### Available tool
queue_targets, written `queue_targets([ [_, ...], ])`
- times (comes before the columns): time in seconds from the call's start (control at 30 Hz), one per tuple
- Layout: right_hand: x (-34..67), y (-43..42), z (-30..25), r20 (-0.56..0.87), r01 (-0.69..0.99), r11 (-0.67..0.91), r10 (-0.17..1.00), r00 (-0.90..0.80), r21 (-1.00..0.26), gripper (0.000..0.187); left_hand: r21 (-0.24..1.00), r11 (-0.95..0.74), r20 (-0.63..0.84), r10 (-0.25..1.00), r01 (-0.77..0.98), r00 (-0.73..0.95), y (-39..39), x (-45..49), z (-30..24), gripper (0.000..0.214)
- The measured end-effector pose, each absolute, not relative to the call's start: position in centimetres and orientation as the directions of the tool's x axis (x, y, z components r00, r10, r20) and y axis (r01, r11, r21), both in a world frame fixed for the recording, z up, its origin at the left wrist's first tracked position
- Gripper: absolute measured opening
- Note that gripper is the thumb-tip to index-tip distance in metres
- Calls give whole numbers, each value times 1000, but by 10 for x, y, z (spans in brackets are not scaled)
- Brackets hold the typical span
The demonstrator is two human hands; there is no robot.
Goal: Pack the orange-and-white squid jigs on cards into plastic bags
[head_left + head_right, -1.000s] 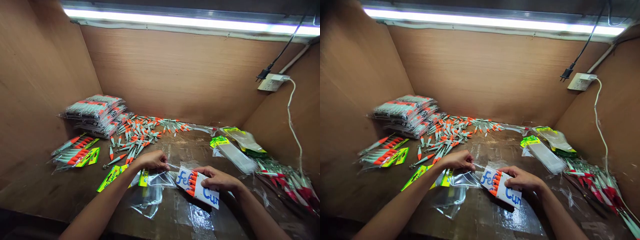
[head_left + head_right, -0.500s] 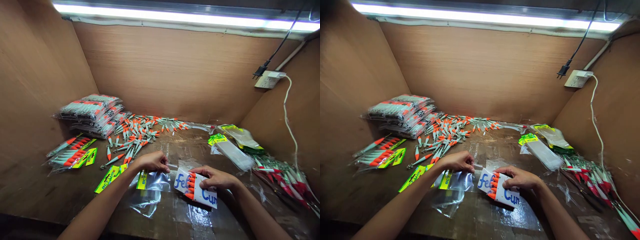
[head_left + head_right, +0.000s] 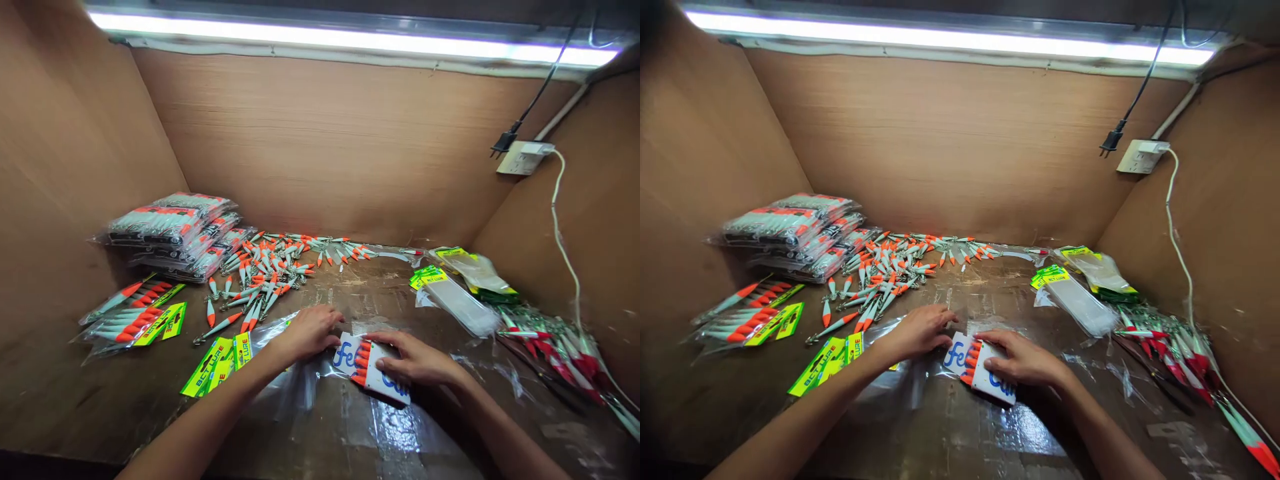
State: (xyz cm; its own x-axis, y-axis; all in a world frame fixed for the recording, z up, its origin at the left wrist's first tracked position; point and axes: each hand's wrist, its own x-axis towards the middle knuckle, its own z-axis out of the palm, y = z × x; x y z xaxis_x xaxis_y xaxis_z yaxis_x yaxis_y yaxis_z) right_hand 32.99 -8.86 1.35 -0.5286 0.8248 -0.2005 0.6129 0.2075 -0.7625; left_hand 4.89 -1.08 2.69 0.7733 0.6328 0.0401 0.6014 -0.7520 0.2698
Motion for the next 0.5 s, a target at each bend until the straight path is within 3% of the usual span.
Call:
queue_targets([
  [0.13, 334, -94, 15, -154, 725, 273, 873, -463, -632, 85, 316, -730, -11, 637, 607, 771, -32, 45, 25, 43],
  [0.23, 340, -99, 20, -254, 788, 266, 848, -466, -556, 115, 356, -703, 15, 663, 616, 748, -37, 48, 25, 53],
  [0.3, 341, -102, 23, -299, 797, 280, 819, -489, -536, 125, 407, -689, 0, 656, 599, 755, -30, 57, 25, 53],
  [0.4, 338, -105, 24, -282, 778, 313, 805, -522, -546, 119, 487, -704, -95, 546, 518, 832, -12, 79, 24, 52],
  [0.5, 335, -105, 25, -256, 756, 325, 803, -537, -568, 111, 496, -701, -206, 478, 512, 854, 5, 99, 23, 38],
])
